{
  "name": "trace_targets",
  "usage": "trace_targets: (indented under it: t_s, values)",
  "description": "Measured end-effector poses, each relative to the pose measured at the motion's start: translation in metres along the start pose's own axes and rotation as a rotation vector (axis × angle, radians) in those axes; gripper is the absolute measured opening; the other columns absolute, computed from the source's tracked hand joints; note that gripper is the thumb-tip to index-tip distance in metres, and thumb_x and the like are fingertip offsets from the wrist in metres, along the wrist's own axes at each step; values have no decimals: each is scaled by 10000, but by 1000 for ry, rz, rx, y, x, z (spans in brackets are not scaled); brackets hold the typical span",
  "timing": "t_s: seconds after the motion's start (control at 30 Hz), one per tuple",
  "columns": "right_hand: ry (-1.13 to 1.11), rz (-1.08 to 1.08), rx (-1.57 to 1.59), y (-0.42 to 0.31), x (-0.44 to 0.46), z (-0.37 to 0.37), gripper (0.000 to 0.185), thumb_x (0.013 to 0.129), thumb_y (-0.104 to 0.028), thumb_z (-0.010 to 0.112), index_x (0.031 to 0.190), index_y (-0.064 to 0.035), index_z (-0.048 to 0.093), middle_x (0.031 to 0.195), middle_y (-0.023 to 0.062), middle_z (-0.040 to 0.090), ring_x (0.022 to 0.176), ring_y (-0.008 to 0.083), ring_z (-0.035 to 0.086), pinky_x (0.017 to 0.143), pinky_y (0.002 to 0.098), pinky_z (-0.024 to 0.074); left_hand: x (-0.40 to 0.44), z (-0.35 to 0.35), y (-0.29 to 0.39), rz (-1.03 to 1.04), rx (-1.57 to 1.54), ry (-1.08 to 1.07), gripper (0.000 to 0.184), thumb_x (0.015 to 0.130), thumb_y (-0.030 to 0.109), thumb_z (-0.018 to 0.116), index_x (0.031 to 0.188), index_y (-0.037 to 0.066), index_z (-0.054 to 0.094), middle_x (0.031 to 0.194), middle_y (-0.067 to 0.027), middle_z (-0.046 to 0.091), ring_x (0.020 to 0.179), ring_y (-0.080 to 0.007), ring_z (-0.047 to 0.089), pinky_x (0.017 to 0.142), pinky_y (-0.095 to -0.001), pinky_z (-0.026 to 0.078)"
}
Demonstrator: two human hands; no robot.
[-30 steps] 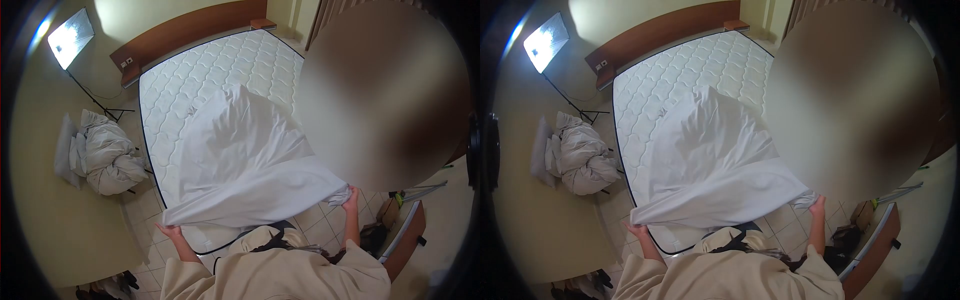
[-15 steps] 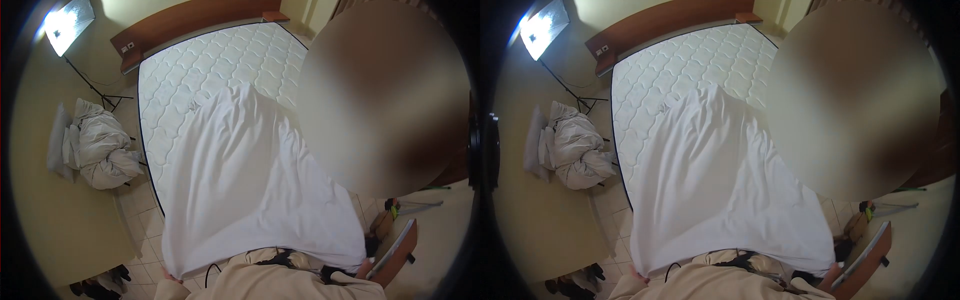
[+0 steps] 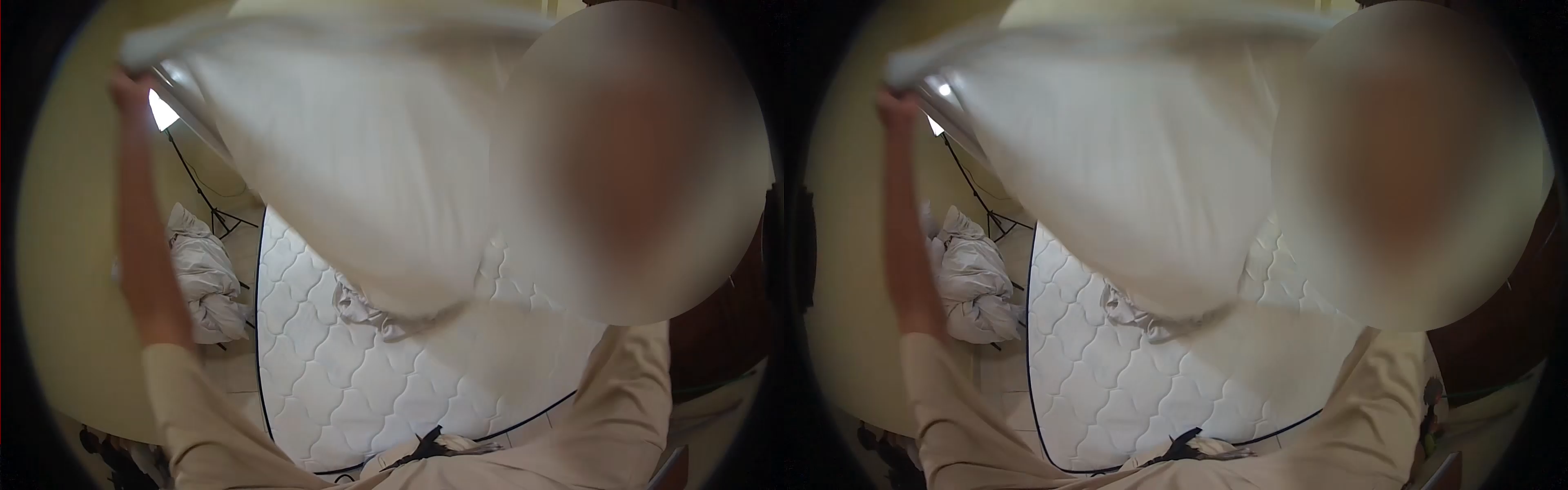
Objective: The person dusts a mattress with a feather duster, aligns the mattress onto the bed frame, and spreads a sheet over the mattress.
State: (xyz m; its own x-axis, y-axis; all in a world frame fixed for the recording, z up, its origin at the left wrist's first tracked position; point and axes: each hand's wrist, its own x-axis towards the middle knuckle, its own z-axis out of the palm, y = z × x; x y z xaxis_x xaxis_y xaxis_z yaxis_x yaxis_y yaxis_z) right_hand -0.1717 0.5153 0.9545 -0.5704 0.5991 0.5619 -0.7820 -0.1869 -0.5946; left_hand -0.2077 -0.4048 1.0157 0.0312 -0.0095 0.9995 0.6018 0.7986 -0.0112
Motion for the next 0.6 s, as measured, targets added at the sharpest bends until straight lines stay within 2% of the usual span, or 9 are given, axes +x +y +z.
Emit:
trace_targets:
  t_s: [0.1,0.23,0.3,0.37,0.43,0.47,0.53,0.57,0.6]
  values:
    - [-146,-520,-78,-128,133,17,387,969,-203,626,1298,-21,532,1180,58,624,1010,190,626,838,387,549,134,-93,-5,36,864,156,421,805,183,752,1183,38,638,1046,-131,728,946,-275,715,823,-378,553]
    - [-119,-549,-1241,-77,65,-43,444,974,-248,607,1333,-3,515,1215,105,618,1037,235,629,839,405,547,2,-90,-97,-623,-674,61,413,1007,297,535,1314,21,539,1195,-60,593,1071,-164,588,952,-344,489]
    - [-161,-385,-1244,36,-48,-129,500,1004,-337,526,1396,-29,487,1275,139,604,1095,282,617,884,416,524,-203,-67,-155,-378,11,-37,564,1069,328,440,1510,-10,339,1394,-135,512,1203,-248,552,987,-408,459]
    - [-180,-199,-1250,138,-179,-256,564,1034,-426,444,1458,-55,459,1335,173,590,1153,330,605,930,426,502,-373,-101,-63,-898,-211,-172,568,1048,330,456,1486,-21,375,1399,-163,521,1197,-292,563,995,-415,467]
    - [-211,88,-2015,159,-332,-379,555,1001,-285,511,1516,-122,384,1135,214,664,1027,371,653,849,478,531,-568,-178,38,-1338,-159,-379,572,1026,333,471,1462,-32,410,1404,-191,531,1190,-336,574,1003,-422,475]
    - [-187,586,-2043,133,-409,-425,573,966,-275,569,1502,-152,409,1127,189,678,1020,353,661,846,482,536,-592,-220,148,-1636,-508,-137,553,1016,295,483,1446,-48,426,1369,-192,551,1187,-288,572,998,-406,477]
    - [-221,582,-2319,87,-608,-586,519,922,-275,631,1411,-145,517,1198,158,669,1062,315,658,891,456,526,-737,-357,236,-1768,-12,-338,558,1008,242,428,1455,-88,376,1397,-220,510,1256,-304,535,1076,-431,439]
    - [55,931,-2209,68,-709,-676,537,893,-283,666,1384,-110,537,1199,152,669,1091,303,653,910,441,521,-751,-401,292,-1919,-91,-171,557,996,253,424,1451,-66,392,1396,-201,519,1263,-311,533,1077,-439,443]
    - [-215,1304,-2211,-20,-749,-626,594,851,-265,702,1387,-73,535,1237,161,658,1130,332,637,950,433,506,-767,-445,347,-2055,-161,38,556,984,264,420,1447,-43,408,1394,-182,529,1271,-318,532,1078,-448,447]
